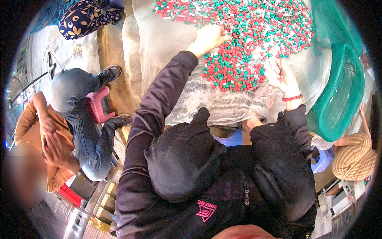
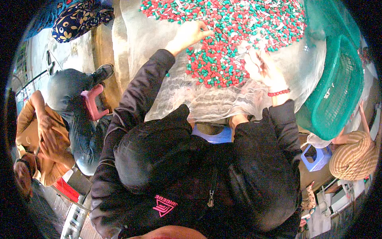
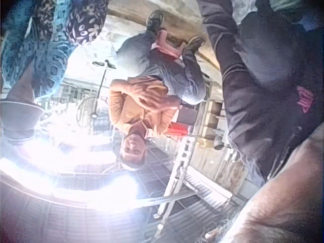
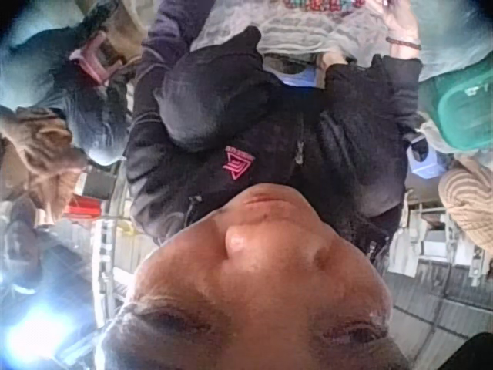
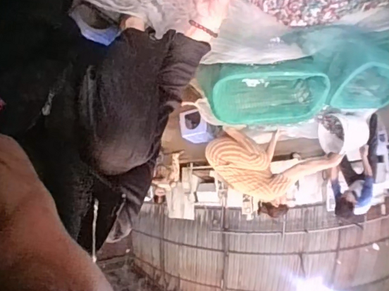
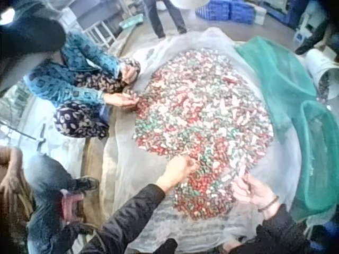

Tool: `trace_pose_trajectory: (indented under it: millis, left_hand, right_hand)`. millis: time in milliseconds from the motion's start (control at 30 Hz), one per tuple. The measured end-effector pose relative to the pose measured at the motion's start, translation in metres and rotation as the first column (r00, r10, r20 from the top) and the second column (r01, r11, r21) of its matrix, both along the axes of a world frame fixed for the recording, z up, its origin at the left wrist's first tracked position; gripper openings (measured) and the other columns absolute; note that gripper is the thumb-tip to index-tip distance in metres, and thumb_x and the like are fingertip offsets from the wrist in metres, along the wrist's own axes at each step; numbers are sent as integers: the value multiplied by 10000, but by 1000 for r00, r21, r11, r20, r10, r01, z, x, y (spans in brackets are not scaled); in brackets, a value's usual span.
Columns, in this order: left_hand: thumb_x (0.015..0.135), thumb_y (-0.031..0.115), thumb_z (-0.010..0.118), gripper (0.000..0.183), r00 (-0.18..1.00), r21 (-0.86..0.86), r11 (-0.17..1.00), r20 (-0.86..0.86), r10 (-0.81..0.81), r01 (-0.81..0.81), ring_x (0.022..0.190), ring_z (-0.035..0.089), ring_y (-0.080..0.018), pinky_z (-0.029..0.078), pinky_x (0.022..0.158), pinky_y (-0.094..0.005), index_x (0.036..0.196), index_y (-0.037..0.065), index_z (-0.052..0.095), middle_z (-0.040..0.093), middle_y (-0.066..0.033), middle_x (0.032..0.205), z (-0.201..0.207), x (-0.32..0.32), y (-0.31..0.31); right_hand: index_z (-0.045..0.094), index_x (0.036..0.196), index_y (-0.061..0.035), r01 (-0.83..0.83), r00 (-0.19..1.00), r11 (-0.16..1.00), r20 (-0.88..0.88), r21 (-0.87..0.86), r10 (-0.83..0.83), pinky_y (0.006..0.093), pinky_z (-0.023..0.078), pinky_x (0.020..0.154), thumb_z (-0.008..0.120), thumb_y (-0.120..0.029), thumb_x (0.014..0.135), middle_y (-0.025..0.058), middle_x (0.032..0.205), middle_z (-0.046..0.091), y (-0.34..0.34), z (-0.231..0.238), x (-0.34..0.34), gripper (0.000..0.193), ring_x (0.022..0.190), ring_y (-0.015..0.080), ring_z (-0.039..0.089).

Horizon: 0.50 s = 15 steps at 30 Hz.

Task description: The person sorts small red and green objects by picking them up from a pile on a plastic sheet and placing them into a green basket.

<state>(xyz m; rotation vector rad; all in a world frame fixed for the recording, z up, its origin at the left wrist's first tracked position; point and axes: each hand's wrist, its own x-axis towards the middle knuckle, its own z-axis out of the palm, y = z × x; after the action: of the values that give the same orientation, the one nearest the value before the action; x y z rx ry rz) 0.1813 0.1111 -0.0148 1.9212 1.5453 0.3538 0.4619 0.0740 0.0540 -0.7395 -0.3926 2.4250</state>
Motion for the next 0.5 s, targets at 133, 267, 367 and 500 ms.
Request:
trace_pose_trajectory:
  millis: [133, 267, 367, 500]
  left_hand:
    - [817, 284, 602, 247, 953, 302, 925, -261, -153, 231, 658, 618, -264, 486, 591, -379, 841, 39, 593, 602, -116, 712, -27, -1, -24]
    - [840, 240, 584, 222, 976, 318, 927, -141, -164, 201, 645, 598, -264, 472, 569, -373, 932, 38, 572, 579, -125, 687, -31, -3, -44]
    - [828, 246, 620, 210, 963, -28, 999, 269, 31, -24, 635, 594, -205, 458, 582, -351, 865, 41, 603, 575, -66, 645, 12, 2, -44]
    - [802, 230, 667, 173, 603, -521, 852, 664, 442, -51, 524, 401, -71, 329, 449, -225, 795, 71, 600, 436, 61, 592, 63, -41, -43]
  right_hand:
    - [566, 890, -35, -321, 773, 929, 617, 184, 145, 205, 342, 469, 528, -299, 909, 5, 670, 454, 28, -9, -15, 267, 547, 98, 448]
    - [537, 1098, -100, -831, 320, 253, 799, 495, -509, 324, 448, 525, 581, -269, 859, 82, 732, 571, 23, -75, -11, 295, 611, 198, 578]
    - [455, 1194, -95, -977, 121, 52, 735, 208, -668, 369, 476, 550, 556, -183, 838, 83, 720, 590, 14, -102, 11, 380, 620, 255, 605]
    - [456, 1133, -11, -986, 150, -68, 647, 151, -747, 360, 472, 514, 477, -89, 823, 89, 672, 579, 8, -107, -9, 320, 595, 239, 603]
